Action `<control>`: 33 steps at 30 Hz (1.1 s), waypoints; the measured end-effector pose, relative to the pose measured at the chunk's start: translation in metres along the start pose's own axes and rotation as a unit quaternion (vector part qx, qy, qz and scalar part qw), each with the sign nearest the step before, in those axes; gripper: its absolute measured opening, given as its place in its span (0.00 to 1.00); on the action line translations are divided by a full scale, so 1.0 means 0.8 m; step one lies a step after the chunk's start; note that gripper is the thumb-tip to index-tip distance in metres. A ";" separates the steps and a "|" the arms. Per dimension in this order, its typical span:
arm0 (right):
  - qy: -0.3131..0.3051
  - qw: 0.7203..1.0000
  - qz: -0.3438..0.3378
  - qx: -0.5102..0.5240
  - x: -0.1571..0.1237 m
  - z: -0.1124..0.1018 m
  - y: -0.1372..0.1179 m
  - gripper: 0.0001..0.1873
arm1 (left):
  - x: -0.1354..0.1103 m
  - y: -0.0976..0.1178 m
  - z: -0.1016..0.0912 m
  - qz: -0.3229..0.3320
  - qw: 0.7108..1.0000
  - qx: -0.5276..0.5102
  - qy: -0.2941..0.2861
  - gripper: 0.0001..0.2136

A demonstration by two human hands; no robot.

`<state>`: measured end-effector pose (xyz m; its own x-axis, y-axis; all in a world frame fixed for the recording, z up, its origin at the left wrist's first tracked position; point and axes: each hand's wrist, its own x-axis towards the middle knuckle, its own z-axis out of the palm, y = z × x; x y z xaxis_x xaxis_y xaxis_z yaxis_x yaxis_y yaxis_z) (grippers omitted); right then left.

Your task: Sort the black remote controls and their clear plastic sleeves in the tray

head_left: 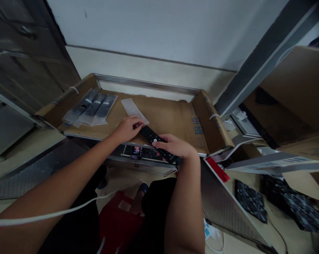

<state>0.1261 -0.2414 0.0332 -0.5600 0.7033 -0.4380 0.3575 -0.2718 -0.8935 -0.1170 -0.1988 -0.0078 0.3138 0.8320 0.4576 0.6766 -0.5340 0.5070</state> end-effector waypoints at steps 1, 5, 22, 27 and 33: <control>0.003 1.000 0.001 0.000 0.000 0.000 0.000 0.16 | -0.001 0.000 0.000 0.005 1.000 -0.004 -0.003 0.08; 0.011 1.000 0.003 0.003 0.000 -0.001 0.000 0.17 | -0.003 0.000 -0.001 0.023 1.000 -0.015 -0.014 0.10; 0.104 0.986 -0.126 -0.029 0.016 -0.006 0.011 0.27 | -0.008 0.004 -0.003 0.063 0.997 -0.048 -0.010 0.12; 0.128 0.978 -0.153 -0.058 0.026 -0.001 0.005 0.36 | -0.007 0.002 -0.004 0.052 0.997 -0.055 -0.014 0.13; 0.096 0.977 -0.170 -0.083 0.037 0.003 0.000 0.34 | -0.007 -0.006 -0.002 0.060 0.993 -0.100 0.011 0.13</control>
<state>0.1075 -0.2225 0.0202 -0.5227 0.8490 -0.0771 0.3008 0.0991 -0.9485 -0.1229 -0.2009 -0.0114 0.3692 0.7576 0.5382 0.4885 -0.6509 0.5811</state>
